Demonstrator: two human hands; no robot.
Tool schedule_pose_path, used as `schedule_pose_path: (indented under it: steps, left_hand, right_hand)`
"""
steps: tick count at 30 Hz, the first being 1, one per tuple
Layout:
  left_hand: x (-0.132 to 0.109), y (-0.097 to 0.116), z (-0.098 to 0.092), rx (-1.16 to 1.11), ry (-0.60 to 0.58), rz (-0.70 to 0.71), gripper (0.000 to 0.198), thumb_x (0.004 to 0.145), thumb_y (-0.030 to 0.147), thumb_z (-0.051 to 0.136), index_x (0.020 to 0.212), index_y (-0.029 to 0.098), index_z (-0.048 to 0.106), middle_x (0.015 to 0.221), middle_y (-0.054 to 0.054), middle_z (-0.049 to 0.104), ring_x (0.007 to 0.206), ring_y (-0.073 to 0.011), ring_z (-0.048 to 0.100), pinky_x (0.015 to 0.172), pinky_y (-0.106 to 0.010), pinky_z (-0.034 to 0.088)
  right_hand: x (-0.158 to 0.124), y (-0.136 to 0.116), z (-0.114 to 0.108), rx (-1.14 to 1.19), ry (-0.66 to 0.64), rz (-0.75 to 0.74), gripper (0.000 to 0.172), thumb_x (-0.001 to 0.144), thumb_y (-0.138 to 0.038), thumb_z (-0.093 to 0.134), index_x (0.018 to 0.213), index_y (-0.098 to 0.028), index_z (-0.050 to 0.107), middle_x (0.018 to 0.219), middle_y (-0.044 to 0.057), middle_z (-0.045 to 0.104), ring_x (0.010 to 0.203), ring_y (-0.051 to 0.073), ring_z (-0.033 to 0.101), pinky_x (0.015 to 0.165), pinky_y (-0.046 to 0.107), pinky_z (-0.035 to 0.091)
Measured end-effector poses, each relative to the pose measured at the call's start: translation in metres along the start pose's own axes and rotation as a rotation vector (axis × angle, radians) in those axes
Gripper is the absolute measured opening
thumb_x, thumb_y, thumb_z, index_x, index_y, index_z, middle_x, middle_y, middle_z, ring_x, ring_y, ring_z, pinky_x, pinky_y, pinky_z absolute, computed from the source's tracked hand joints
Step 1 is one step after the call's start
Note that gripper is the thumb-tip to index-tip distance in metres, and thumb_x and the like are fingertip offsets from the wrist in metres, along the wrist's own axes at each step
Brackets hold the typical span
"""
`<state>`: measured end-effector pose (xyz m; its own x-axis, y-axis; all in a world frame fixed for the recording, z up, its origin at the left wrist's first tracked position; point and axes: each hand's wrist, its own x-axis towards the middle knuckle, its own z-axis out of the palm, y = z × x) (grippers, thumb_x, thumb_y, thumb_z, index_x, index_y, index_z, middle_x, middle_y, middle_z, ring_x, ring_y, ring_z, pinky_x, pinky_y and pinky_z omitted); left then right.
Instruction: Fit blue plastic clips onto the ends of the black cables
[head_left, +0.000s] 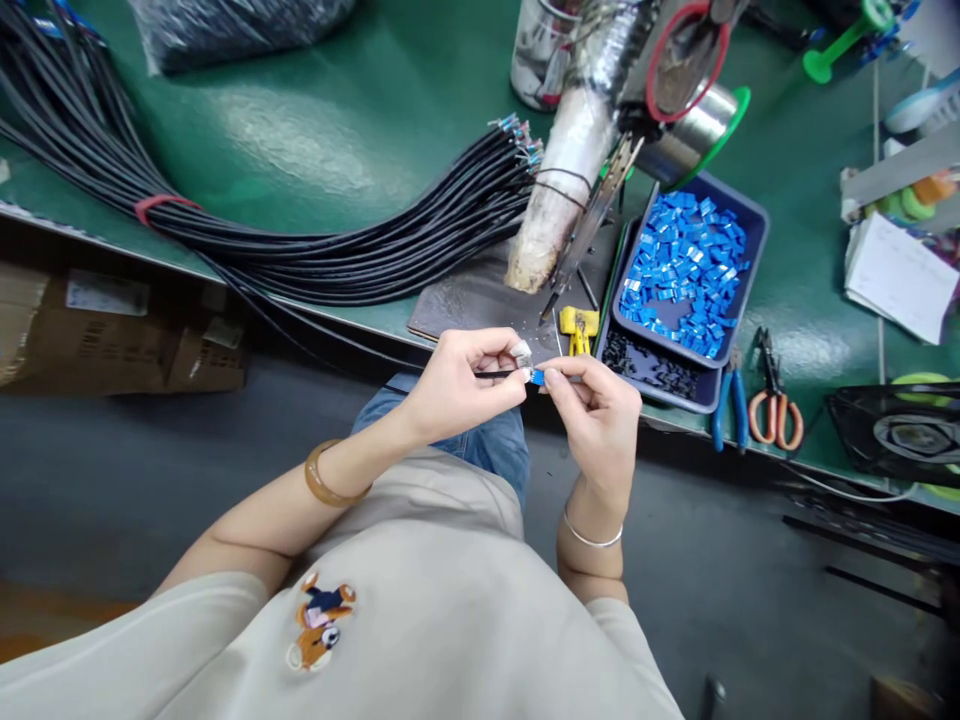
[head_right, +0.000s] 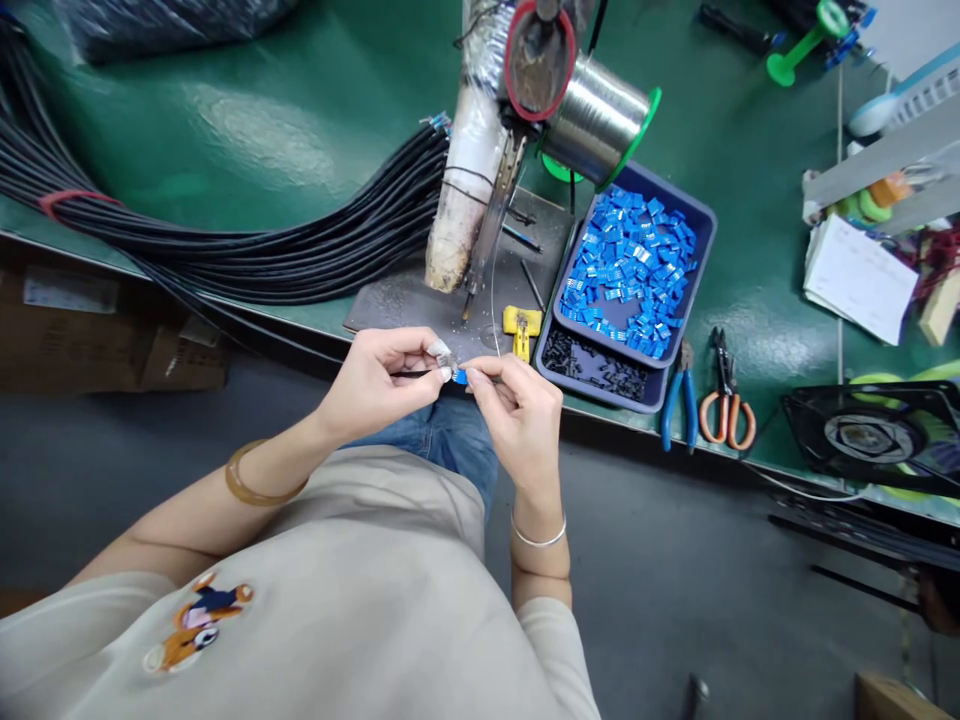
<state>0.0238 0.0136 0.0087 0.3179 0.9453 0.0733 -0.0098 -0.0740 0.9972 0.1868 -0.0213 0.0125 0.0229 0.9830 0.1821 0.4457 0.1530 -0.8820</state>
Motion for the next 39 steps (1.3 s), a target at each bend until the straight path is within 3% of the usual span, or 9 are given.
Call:
schedule_pose_path:
  steps: [5, 10, 21, 29, 32, 36, 38, 39]
  left_hand:
    - [0.001, -0.001, -0.001, 0.026, 0.003, -0.016, 0.007, 0.070, 0.012, 0.062, 0.069, 0.013, 0.055, 0.062, 0.004, 0.046, 0.057, -0.0044, 0.042, 0.052, -0.015, 0.036]
    - [0.001, -0.003, -0.002, -0.030, 0.048, -0.011, 0.005, 0.070, 0.012, 0.062, 0.066, 0.013, 0.058, 0.062, 0.003, 0.050, 0.056, -0.0039, 0.043, 0.052, -0.015, 0.038]
    - [0.003, 0.000, -0.008, -0.075, -0.045, -0.115, 0.012, 0.069, 0.015, 0.064, 0.062, 0.012, 0.055, 0.057, 0.004, 0.042, 0.052, -0.0033, 0.036, 0.047, -0.016, 0.029]
    - [0.003, -0.003, -0.010, -0.020, -0.084, -0.056, 0.011, 0.070, 0.012, 0.061, 0.059, 0.011, 0.058, 0.062, 0.002, 0.046, 0.055, -0.0046, 0.038, 0.048, -0.019, 0.027]
    - [0.007, -0.004, -0.009, -0.060, -0.054, -0.075, 0.011, 0.069, 0.011, 0.061, 0.058, 0.011, 0.057, 0.061, 0.002, 0.045, 0.055, -0.0045, 0.037, 0.050, -0.019, 0.027]
    - [0.015, -0.003, -0.006, -0.127, 0.036, -0.132, 0.011, 0.068, 0.015, 0.062, 0.059, 0.012, 0.057, 0.054, 0.004, 0.039, 0.051, -0.0035, 0.030, 0.048, -0.020, 0.020]
    - [0.019, -0.003, -0.005, -0.147, 0.053, -0.158, 0.012, 0.068, 0.016, 0.063, 0.058, 0.013, 0.056, 0.052, 0.005, 0.037, 0.050, -0.0036, 0.028, 0.047, -0.021, 0.019]
    - [0.021, -0.003, -0.004, -0.156, 0.056, -0.168, 0.013, 0.067, 0.017, 0.063, 0.057, 0.013, 0.056, 0.051, 0.005, 0.037, 0.049, -0.0037, 0.028, 0.047, -0.021, 0.019]
  right_hand:
    - [-0.004, -0.002, 0.004, -0.076, 0.042, -0.065, 0.012, 0.091, -0.027, 0.060, 0.090, -0.023, 0.071, 0.079, -0.001, 0.067, 0.066, 0.009, 0.060, 0.058, 0.025, 0.043]
    - [-0.004, -0.002, 0.008, -0.062, 0.083, -0.033, 0.014, 0.092, -0.029, 0.059, 0.090, -0.022, 0.071, 0.081, 0.000, 0.068, 0.066, 0.010, 0.062, 0.057, 0.025, 0.044]
    - [0.003, -0.004, -0.003, -0.055, -0.057, -0.080, 0.013, 0.091, -0.027, 0.060, 0.089, -0.022, 0.072, 0.077, -0.001, 0.067, 0.066, 0.009, 0.061, 0.060, 0.022, 0.048]
    - [0.005, -0.004, -0.005, -0.149, -0.101, -0.118, 0.013, 0.092, -0.025, 0.059, 0.088, -0.022, 0.071, 0.076, -0.001, 0.066, 0.064, 0.008, 0.057, 0.060, 0.023, 0.044]
    - [0.005, -0.005, -0.005, -0.206, 0.002, -0.148, 0.009, 0.089, -0.028, 0.064, 0.093, -0.024, 0.071, 0.072, -0.003, 0.064, 0.053, 0.006, 0.047, 0.052, 0.024, 0.037]
    - [-0.001, -0.017, -0.009, 0.066, 0.392, -0.259, 0.020, 0.088, -0.042, 0.058, 0.099, -0.025, 0.062, 0.051, -0.009, 0.043, 0.037, 0.007, 0.029, 0.039, 0.025, 0.023]
    - [-0.006, -0.025, -0.010, 0.190, 0.558, -0.283, 0.011, 0.088, -0.033, 0.056, 0.097, -0.026, 0.056, 0.048, -0.010, 0.041, 0.033, 0.007, 0.030, 0.036, 0.025, 0.022]
    - [-0.009, -0.028, -0.010, 0.194, 0.596, -0.257, 0.011, 0.088, -0.026, 0.056, 0.098, -0.026, 0.054, 0.051, -0.010, 0.049, 0.032, 0.007, 0.034, 0.035, 0.024, 0.023]
